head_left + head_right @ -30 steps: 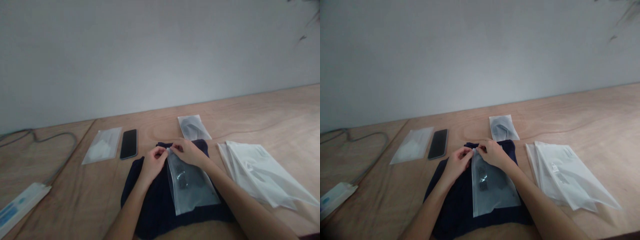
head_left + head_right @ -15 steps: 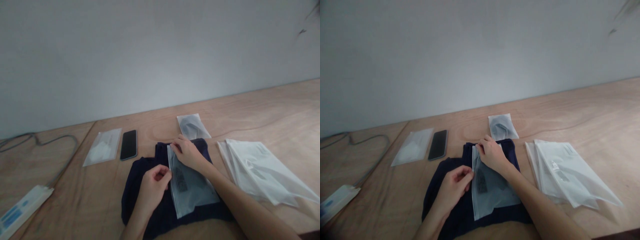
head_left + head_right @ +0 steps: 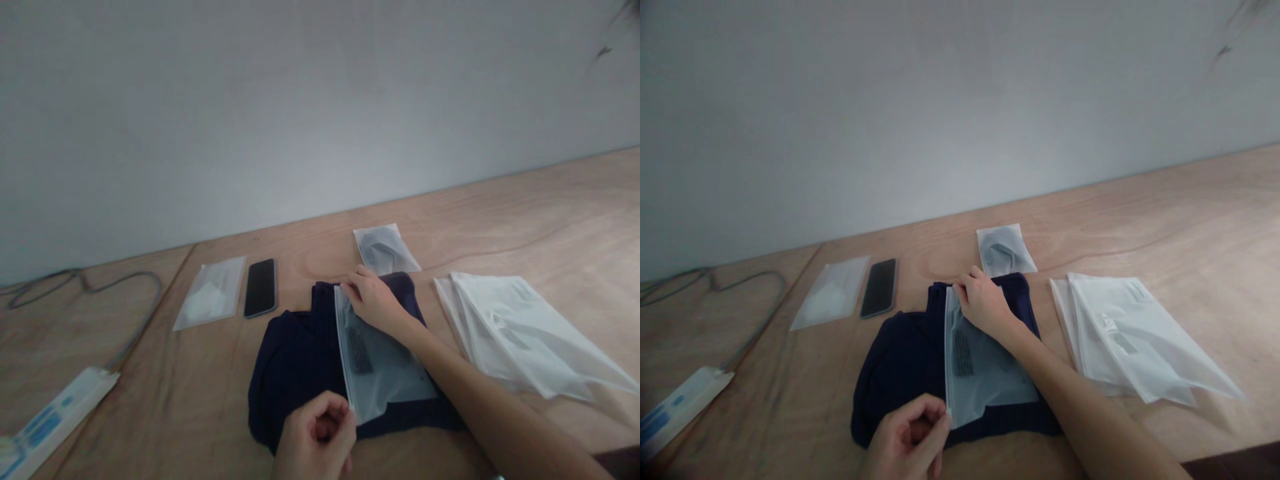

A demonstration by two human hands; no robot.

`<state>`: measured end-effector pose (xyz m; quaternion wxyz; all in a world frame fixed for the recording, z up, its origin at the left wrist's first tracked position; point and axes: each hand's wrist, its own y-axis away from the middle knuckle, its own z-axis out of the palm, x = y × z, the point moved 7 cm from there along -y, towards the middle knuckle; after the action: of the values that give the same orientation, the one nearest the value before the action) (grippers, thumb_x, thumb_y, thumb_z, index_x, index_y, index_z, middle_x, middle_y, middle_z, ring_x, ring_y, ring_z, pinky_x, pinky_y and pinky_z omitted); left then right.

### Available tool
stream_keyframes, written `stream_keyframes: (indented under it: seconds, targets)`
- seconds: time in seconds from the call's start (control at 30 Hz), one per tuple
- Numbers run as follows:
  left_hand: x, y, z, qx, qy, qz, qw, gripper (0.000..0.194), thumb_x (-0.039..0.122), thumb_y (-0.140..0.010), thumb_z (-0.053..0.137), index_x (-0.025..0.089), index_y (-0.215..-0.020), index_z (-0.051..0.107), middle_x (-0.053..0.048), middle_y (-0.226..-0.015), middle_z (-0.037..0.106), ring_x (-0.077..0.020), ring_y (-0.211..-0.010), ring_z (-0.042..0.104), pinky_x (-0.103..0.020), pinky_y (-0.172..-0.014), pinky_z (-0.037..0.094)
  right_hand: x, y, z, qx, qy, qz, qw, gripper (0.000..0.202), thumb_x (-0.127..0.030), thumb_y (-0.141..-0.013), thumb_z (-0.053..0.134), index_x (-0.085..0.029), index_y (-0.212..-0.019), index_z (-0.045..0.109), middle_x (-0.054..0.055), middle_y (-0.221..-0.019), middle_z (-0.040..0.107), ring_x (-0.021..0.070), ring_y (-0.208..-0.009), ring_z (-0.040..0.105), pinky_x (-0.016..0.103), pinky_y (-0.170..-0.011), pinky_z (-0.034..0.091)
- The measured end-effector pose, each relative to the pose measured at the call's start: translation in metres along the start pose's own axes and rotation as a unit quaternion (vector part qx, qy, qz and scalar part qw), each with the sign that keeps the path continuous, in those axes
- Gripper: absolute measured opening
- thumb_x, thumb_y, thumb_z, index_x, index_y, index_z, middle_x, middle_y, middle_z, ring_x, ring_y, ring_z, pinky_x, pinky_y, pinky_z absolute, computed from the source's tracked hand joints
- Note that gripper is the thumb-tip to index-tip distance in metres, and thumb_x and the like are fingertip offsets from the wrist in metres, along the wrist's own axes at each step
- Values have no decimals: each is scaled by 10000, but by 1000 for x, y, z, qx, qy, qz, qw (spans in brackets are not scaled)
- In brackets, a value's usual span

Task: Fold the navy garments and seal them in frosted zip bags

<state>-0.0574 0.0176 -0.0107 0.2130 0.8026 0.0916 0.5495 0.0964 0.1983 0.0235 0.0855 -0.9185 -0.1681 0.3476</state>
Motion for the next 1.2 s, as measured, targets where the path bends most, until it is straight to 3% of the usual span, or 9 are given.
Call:
stream_keyframes:
  seconds: [0.2, 0.3, 0.37, 0.53, 0.63, 0.73, 0.87, 1.03, 1.2]
  targets:
    - [11, -1, -18, 14, -50, 26, 998, 448, 650, -894, 623, 217, -805, 699, -13, -649, 648, -124, -464, 534, -206, -414, 339, -8, 7, -16, -19, 18, -18, 999, 209, -249, -1069, 519, -154, -1074, 705, 127, -1057, 680, 250, -1023, 660, 401, -962, 530]
    - [14, -3, -41, 79, -123, 69, 987, 399, 600, -917, 612, 222, -859, 729, -20, -669, 657, -155, -546, 604, -215, -473, 404, -23, 39, -28, -32, 29, -43, 998, 378, -347, -1045, 590, -196, -1390, 620, 156, -1311, 661, 308, -1242, 616, 499, -1085, 506]
    - [12, -5, -49, 93, -153, 87, 980, 353, 556, -933, 605, 227, -879, 723, -15, -667, 657, -163, -562, 620, -226, -516, 439, -31, 69, -31, -30, 54, -45, 997, 541, -400, -1017, 630, -246, -1525, 524, 171, -1511, 556, 363, -1382, 540, 585, -1139, 477]
    - [5, -10, -44, 67, -180, 99, 976, 287, 483, -955, 590, 229, -866, 689, -6, -657, 643, -163, -560, 604, -232, -525, 441, -39, 124, -12, -17, 103, -66, 992, 667, -326, -955, 716, -306, -1580, 484, 160, -1738, 268, 486, -1588, 235, 759, -1163, 397]
    - [5, -11, -42, 67, -187, 105, 974, 267, 459, -958, 584, 228, -872, 687, 1, -648, 626, -158, -547, 584, -228, -495, 410, -40, 128, -3, 4, 104, -90, 990, 503, -207, -1003, 622, -242, -1503, 587, 164, -1699, 363, 454, -1605, 208, 704, -1176, 435]
    - [5, -11, -42, 57, -181, 107, 976, 256, 449, -964, 585, 230, -884, 690, 4, -661, 628, -154, -558, 585, -222, -496, 413, -44, 118, -11, 29, 74, -125, 989, 434, -183, -1047, 547, -232, -1474, 612, 138, -1642, 465, 370, -1609, 257, 606, -1197, 474]
    - [3, -8, -43, 53, -187, 120, 974, 227, 407, -988, 566, 234, -924, 699, 9, -691, 646, -147, -586, 606, -212, -517, 439, -29, 80, -47, 93, 35, -161, 982, 454, -248, -1078, 517, -298, -1528, 552, 90, -1636, 478, 315, -1602, 299, 587, -1228, 448]
    - [4, 0, -41, 42, -220, 194, 955, 157, 319, -1008, 561, 240, -1013, 696, -3, -789, 692, -135, -633, 656, -187, -503, 468, 47, -5, -86, 138, 68, -131, 979, 425, -338, -1057, 557, -242, -1463, 632, 130, -1613, 484, 350, -1577, 343, 601, -1280, 333]
    - [11, 17, -43, 10, -256, 320, 912, 153, 198, -998, 592, 264, -1111, 672, 12, -863, 710, -111, -687, 704, -155, -588, 535, 108, -50, -78, 96, 77, -105, 987, 418, -338, -1016, 592, -261, -1417, 678, 149, -1560, 539, 375, -1438, 534, 592, -1204, 438]
